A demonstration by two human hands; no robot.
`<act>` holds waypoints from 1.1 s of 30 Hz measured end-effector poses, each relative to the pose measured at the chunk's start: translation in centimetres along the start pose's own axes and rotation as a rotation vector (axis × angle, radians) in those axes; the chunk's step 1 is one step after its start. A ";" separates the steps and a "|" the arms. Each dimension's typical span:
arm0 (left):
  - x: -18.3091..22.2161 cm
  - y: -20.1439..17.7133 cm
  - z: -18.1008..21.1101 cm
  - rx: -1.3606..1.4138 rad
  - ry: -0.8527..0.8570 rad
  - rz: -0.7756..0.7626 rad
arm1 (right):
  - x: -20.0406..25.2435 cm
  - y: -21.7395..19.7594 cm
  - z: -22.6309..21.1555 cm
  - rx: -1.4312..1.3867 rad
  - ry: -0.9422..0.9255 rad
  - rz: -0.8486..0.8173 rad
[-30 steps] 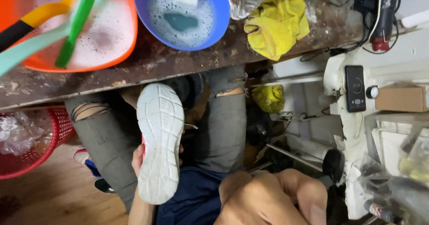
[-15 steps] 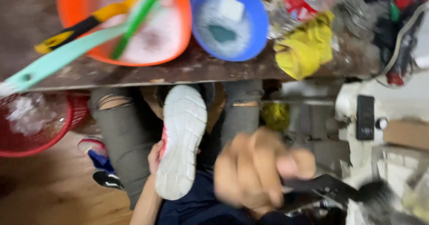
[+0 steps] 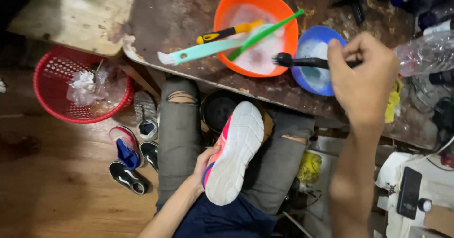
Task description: The person is cleaning the sole of a sneaker by scrubbing it with a brush and soapy water, then rinsing it.
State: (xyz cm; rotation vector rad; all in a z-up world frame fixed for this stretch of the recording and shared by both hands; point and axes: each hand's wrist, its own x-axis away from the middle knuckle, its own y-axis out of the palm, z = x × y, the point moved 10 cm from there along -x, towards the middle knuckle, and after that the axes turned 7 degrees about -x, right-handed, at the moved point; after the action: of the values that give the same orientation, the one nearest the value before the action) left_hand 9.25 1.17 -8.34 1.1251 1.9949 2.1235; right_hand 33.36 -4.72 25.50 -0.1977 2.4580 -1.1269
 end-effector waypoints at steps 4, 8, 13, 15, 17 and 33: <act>0.5 1.1 0.5 -0.036 0.018 -0.017 | -1.8 2.2 -2.9 0.552 -0.251 0.049; 1.3 2.6 0.4 -0.025 -0.017 -0.056 | -2.9 5.0 -3.7 0.867 -0.264 -0.005; 1.2 2.1 0.2 -0.043 -0.021 -0.029 | -2.9 5.6 -4.5 0.800 -0.291 -0.079; 1.0 1.1 0.4 -0.041 -0.005 0.020 | -2.7 4.9 -4.4 0.788 -0.264 -0.092; 0.8 0.6 0.3 -0.042 -0.015 0.031 | -2.3 2.7 -4.8 0.749 -0.267 0.034; 1.4 2.4 0.6 -0.048 0.053 0.102 | 1.4 -5.5 0.9 0.291 -0.197 0.412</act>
State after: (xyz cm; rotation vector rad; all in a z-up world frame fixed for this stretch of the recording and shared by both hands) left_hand 9.58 1.86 -5.65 1.2003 1.9369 2.2596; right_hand 32.22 -9.40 28.67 0.2621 2.0096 -1.1922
